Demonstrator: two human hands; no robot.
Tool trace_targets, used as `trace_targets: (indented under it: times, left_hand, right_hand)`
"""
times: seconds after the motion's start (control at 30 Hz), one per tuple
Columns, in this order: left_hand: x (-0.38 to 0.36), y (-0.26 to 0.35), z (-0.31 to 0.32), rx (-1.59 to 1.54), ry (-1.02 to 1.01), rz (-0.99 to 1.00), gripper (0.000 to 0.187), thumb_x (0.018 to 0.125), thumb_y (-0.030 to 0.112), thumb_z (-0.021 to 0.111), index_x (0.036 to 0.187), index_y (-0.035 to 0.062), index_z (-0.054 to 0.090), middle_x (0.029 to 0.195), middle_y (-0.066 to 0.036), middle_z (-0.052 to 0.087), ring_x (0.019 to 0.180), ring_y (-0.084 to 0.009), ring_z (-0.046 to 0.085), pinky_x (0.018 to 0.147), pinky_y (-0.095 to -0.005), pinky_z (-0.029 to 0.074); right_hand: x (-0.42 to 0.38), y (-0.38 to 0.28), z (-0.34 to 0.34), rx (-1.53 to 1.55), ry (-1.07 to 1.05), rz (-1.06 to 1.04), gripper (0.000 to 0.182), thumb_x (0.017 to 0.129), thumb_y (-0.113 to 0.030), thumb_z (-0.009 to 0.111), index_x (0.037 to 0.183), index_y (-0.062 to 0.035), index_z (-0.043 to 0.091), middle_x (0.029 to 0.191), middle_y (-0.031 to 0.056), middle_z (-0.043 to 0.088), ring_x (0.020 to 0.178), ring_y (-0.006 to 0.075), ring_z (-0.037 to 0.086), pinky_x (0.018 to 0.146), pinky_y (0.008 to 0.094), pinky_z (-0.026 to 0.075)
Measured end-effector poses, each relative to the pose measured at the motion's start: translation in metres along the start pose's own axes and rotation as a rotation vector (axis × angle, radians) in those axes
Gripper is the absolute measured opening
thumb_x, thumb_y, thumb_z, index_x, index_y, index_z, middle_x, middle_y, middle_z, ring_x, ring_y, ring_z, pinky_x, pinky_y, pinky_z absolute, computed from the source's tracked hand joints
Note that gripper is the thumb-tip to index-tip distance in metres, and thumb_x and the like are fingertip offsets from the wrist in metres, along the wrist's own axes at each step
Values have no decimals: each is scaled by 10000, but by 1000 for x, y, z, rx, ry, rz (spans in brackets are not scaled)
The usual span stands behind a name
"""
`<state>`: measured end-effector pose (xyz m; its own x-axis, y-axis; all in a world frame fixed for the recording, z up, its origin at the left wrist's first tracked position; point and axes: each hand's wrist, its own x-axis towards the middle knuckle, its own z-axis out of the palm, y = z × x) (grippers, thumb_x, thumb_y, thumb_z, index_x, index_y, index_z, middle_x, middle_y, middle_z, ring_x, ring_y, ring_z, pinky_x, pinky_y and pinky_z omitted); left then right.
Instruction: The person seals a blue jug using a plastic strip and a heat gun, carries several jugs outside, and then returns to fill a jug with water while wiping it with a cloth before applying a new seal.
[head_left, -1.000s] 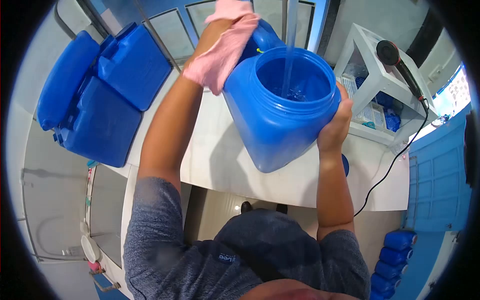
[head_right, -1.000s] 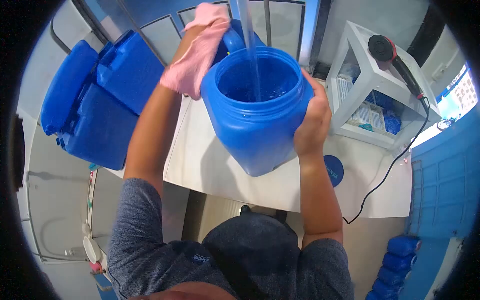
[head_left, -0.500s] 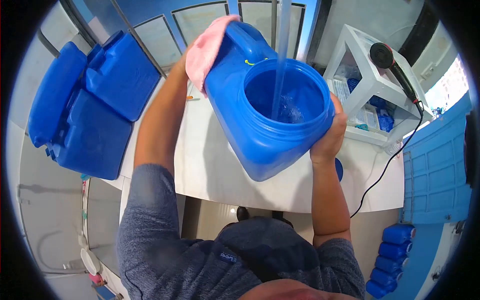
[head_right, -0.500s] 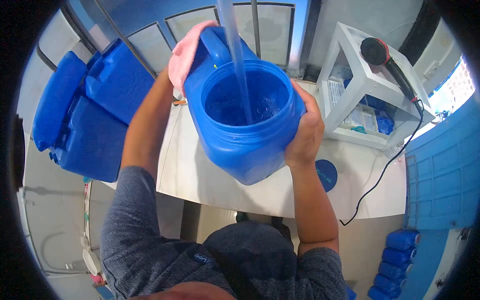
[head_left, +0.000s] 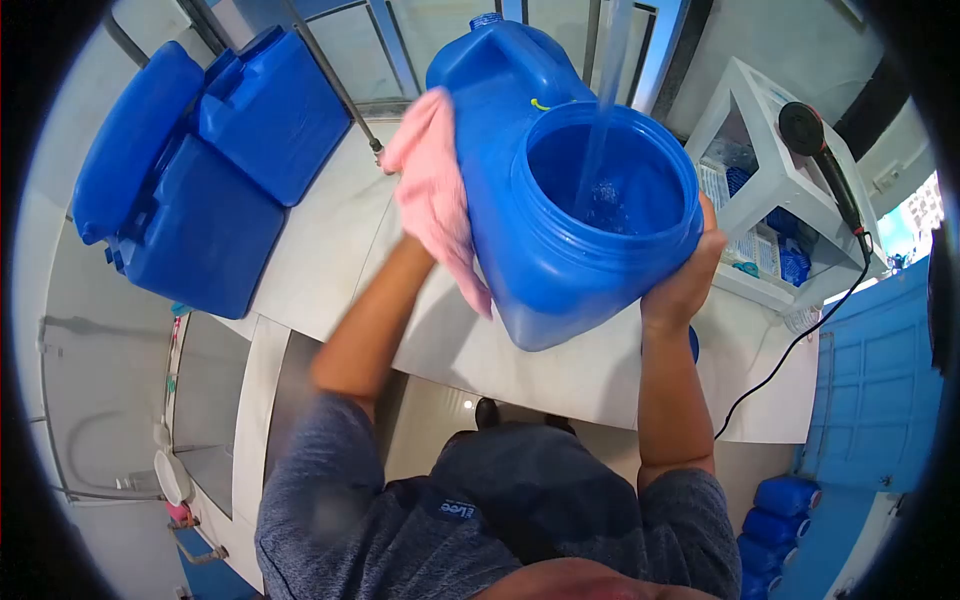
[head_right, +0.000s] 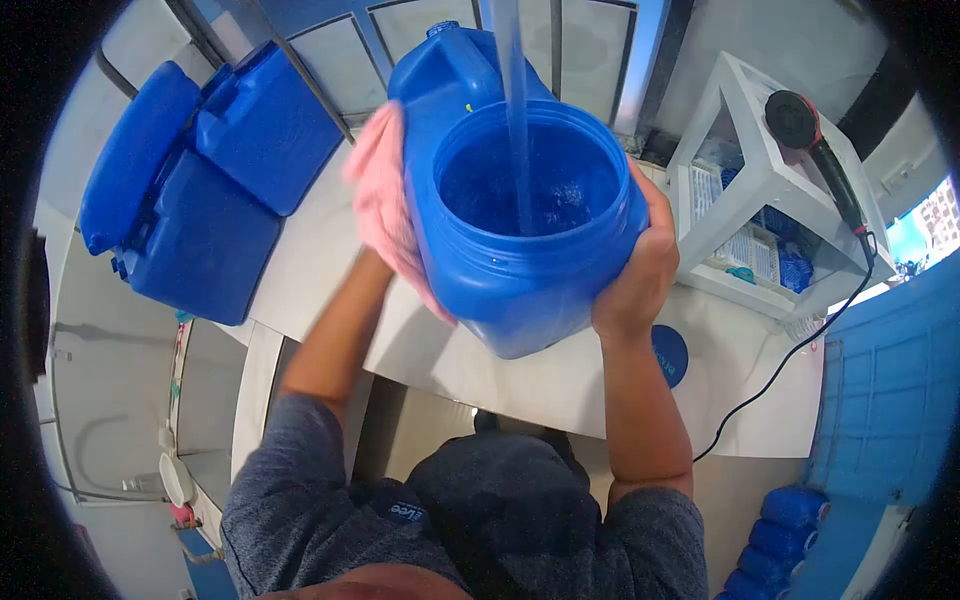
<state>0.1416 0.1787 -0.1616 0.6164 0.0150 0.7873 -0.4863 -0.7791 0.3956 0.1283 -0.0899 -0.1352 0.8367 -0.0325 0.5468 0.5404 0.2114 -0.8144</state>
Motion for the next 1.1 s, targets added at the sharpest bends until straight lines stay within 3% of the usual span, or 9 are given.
trace_targets:
  times: [0.13,0.27,0.47,0.6,0.77,0.87,1.03,1.07,1.1]
  left_hand:
    - [71,13,-39,-75,-450,72,529,932,202,583,1407,14,445,1300,-122,558,1196,-253,550,1004,-395,449]
    - [127,24,-32,44,-936,0,535,921,196,580,1402,8,443,1286,-124,567,1176,-258,562,995,-389,454]
    - [156,16,-19,-41,-1114,-275,543,904,188,577,1395,-1,441,1265,-128,581,1146,-266,580,982,-379,463]
    - [131,13,-37,-242,-943,-283,549,893,183,574,1390,-7,439,1250,-130,590,1126,-271,592,974,-372,468]
    - [38,43,-31,-201,-249,18,556,879,176,571,1384,-14,437,1233,-132,601,1101,-278,607,963,-364,475]
    - [-31,64,2,67,101,20,560,870,171,569,1380,-19,435,1222,-134,608,1086,-282,616,957,-359,480]
    - [-110,145,31,261,242,-161,567,856,165,566,1374,-26,433,1204,-137,620,1061,-289,631,946,-351,487]
    - [-110,171,39,111,268,-521,601,823,208,609,1350,-27,442,1168,-158,612,994,-297,631,894,-343,498]
    - [-108,169,44,29,278,-695,619,806,230,631,1338,-28,447,1149,-169,609,961,-301,632,868,-338,504]
  right_hand:
    - [2,-1,0,16,1,-8,930,954,-750,296,1384,56,469,1282,160,599,1197,236,566,1047,360,430]
    - [2,5,-3,84,-78,-80,843,1015,-636,316,1373,113,463,1328,198,574,1222,234,557,1063,356,420]
    - [1,2,-5,72,-40,-65,740,1049,-530,300,1364,115,479,1319,201,580,1209,238,562,1072,351,403]
    - [3,2,-2,41,-31,-107,690,1057,-476,308,1338,120,513,1299,201,595,1196,236,566,1067,345,396]
    - [3,3,-1,35,-44,-177,636,1066,-424,331,1307,125,543,1271,194,614,1168,223,570,1045,329,398]
    - [3,3,1,61,-30,-189,596,1071,-390,348,1301,122,551,1227,173,633,1130,200,575,1020,316,406]
    - [-2,0,1,32,-31,-189,565,1075,-373,366,1303,108,555,1125,128,660,1005,144,574,946,284,427]
    - [-2,-2,1,46,-27,-178,565,1075,-380,375,1302,104,557,1098,121,665,957,132,564,919,271,431]
    - [0,-3,2,60,-19,-172,565,1074,-388,384,1302,99,558,1070,113,669,910,120,554,892,258,434]
